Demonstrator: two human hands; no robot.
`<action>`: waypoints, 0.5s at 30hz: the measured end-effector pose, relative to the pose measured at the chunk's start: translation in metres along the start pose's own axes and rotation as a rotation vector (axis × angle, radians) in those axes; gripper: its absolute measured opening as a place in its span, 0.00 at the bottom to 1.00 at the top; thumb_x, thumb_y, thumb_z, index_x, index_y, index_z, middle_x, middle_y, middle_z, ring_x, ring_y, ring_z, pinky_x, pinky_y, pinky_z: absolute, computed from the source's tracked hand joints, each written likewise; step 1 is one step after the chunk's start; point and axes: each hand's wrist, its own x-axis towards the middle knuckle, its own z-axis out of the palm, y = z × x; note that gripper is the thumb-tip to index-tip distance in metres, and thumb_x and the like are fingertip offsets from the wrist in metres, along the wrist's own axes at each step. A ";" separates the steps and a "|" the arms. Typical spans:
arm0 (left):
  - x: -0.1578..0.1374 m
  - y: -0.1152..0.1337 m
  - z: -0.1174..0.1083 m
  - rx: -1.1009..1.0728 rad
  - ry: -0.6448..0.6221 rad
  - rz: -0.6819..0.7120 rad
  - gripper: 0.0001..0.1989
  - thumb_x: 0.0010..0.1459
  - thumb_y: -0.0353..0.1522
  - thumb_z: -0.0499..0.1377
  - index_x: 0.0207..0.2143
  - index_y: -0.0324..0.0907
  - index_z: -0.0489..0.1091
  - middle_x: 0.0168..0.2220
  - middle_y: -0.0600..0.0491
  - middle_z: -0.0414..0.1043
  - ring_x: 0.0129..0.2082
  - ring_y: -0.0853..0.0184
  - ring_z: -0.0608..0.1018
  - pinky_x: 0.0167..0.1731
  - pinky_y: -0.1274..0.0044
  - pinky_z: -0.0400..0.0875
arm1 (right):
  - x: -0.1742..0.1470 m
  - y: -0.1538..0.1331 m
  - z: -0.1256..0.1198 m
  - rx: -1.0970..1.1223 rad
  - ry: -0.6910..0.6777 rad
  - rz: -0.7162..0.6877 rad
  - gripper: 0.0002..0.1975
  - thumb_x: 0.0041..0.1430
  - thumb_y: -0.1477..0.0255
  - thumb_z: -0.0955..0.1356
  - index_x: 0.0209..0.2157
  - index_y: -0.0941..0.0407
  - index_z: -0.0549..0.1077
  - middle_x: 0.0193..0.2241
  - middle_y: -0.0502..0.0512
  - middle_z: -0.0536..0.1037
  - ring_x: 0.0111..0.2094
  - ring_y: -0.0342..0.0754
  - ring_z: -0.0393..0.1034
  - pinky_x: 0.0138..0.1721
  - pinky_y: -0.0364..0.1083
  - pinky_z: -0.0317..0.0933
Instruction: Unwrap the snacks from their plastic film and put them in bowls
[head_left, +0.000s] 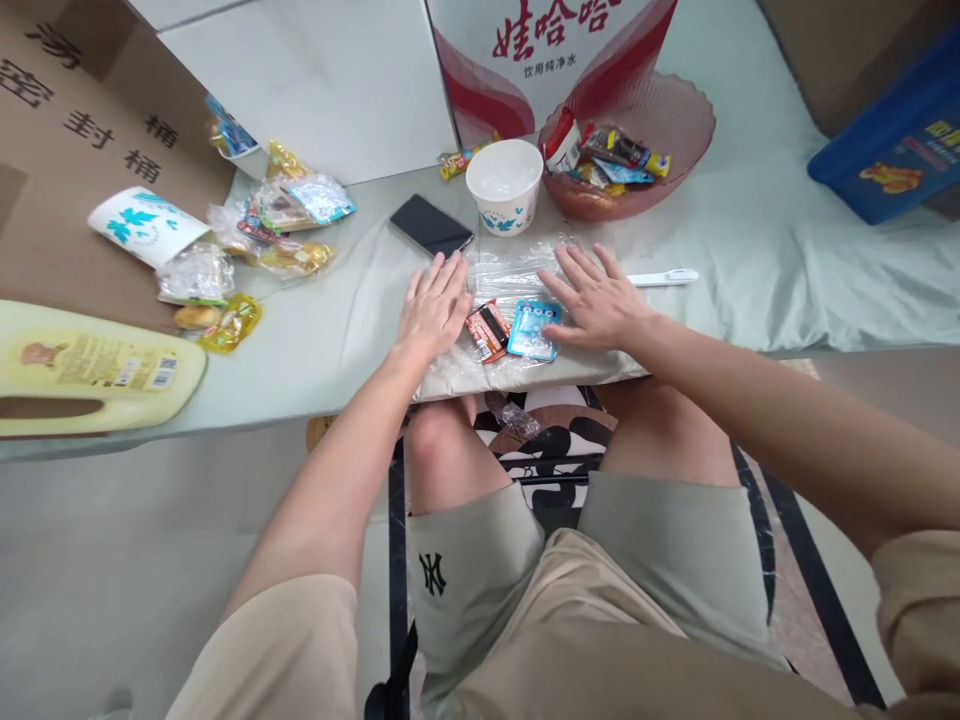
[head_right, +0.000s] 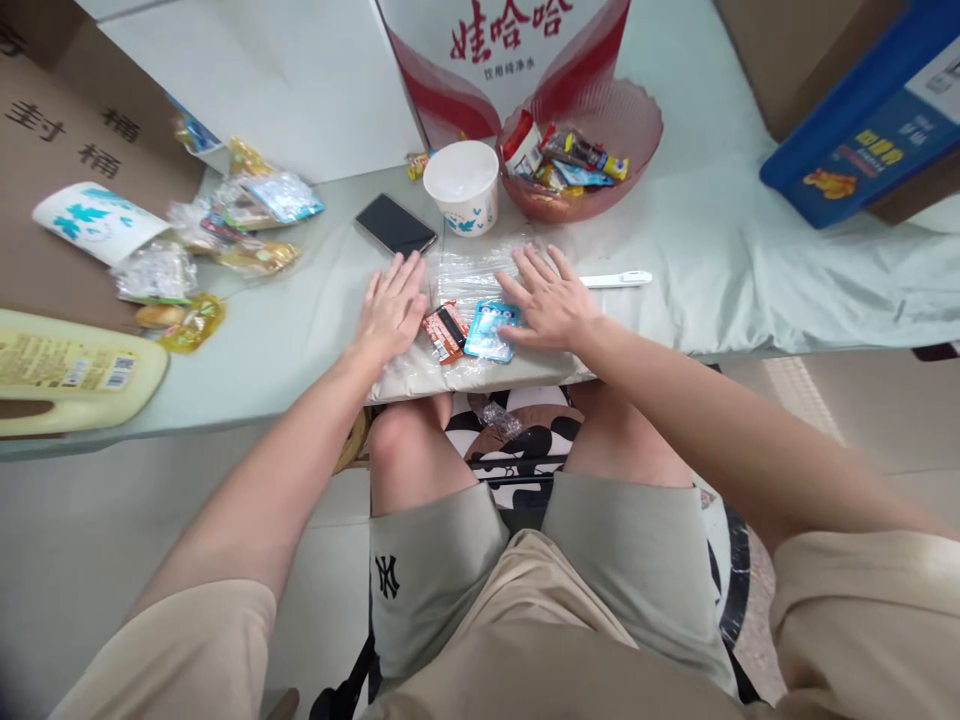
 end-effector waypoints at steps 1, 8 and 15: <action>-0.006 0.002 -0.002 0.018 0.018 0.038 0.34 0.71 0.42 0.42 0.75 0.40 0.49 0.77 0.46 0.45 0.78 0.56 0.48 0.75 0.60 0.39 | -0.005 -0.002 -0.003 0.004 -0.009 -0.066 0.45 0.61 0.49 0.66 0.73 0.58 0.56 0.75 0.65 0.51 0.75 0.68 0.44 0.72 0.71 0.34; -0.053 0.000 -0.015 0.128 -0.195 0.175 0.47 0.62 0.48 0.57 0.76 0.35 0.45 0.78 0.43 0.41 0.78 0.52 0.48 0.76 0.64 0.41 | -0.057 0.003 -0.011 0.078 -0.077 -0.281 0.39 0.59 0.61 0.67 0.71 0.49 0.60 0.74 0.55 0.56 0.74 0.66 0.46 0.71 0.70 0.40; -0.059 -0.013 0.003 0.067 -0.114 0.038 0.35 0.70 0.42 0.43 0.74 0.34 0.52 0.76 0.44 0.49 0.77 0.56 0.52 0.75 0.63 0.46 | -0.017 -0.065 -0.042 0.124 0.100 0.166 0.24 0.68 0.59 0.59 0.54 0.56 0.77 0.54 0.68 0.78 0.55 0.67 0.69 0.56 0.66 0.61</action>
